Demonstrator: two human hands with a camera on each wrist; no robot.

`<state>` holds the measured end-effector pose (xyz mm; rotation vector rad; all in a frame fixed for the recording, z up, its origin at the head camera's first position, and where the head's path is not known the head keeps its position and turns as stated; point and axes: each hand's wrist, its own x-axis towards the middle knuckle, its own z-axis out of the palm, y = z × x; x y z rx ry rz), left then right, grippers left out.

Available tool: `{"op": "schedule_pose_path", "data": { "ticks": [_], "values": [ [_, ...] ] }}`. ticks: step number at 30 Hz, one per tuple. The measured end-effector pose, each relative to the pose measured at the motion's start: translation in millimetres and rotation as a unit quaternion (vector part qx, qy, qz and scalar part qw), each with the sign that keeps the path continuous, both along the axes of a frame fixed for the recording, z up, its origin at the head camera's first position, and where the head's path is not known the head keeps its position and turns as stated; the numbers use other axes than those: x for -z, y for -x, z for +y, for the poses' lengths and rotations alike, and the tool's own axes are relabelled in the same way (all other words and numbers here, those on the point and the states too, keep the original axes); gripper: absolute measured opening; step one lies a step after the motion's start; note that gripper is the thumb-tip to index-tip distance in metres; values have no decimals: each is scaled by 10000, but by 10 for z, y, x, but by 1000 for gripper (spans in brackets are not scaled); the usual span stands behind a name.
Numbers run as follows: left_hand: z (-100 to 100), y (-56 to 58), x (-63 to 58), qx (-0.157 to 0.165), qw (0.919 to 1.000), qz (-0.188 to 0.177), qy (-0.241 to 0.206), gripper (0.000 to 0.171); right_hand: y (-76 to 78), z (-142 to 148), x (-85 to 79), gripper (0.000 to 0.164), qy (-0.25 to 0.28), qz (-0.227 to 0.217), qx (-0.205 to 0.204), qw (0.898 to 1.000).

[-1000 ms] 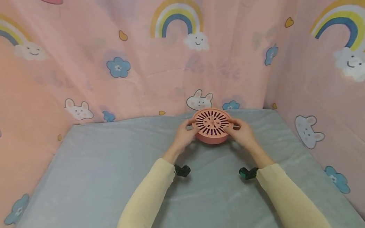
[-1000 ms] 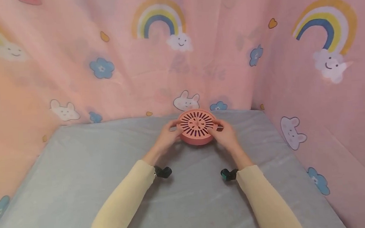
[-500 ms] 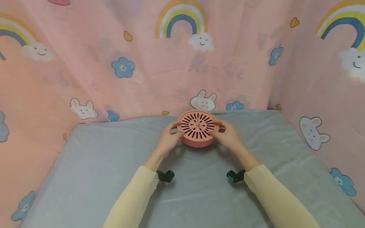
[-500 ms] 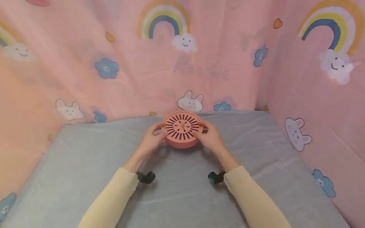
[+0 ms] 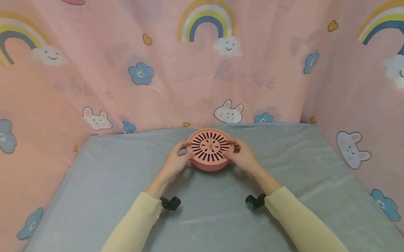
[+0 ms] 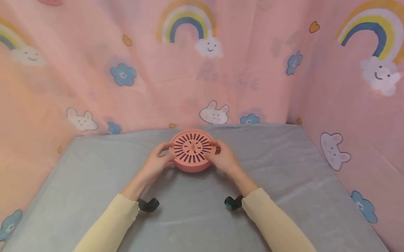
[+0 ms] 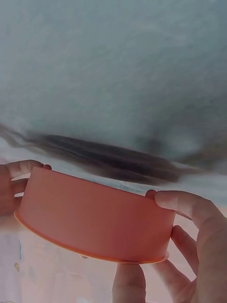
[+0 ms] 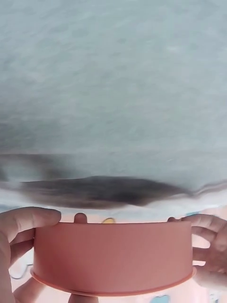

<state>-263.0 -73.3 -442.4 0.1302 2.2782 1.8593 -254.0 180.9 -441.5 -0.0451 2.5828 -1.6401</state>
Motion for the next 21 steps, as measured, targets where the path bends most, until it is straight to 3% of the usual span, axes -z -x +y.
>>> {"op": "schedule_pose_path", "data": {
  "ticks": [15, 21],
  "values": [
    [-250, -104, 103, 182, 9991, -193, -318, 47, -134, -176, 33, 61, 41, -352, -387, 9986],
    [-300, -123, 123, 164, 9994, -243, -181, 46, -152, -211, 82, 61, 95, -401, -467, 9981]
  ]
}}
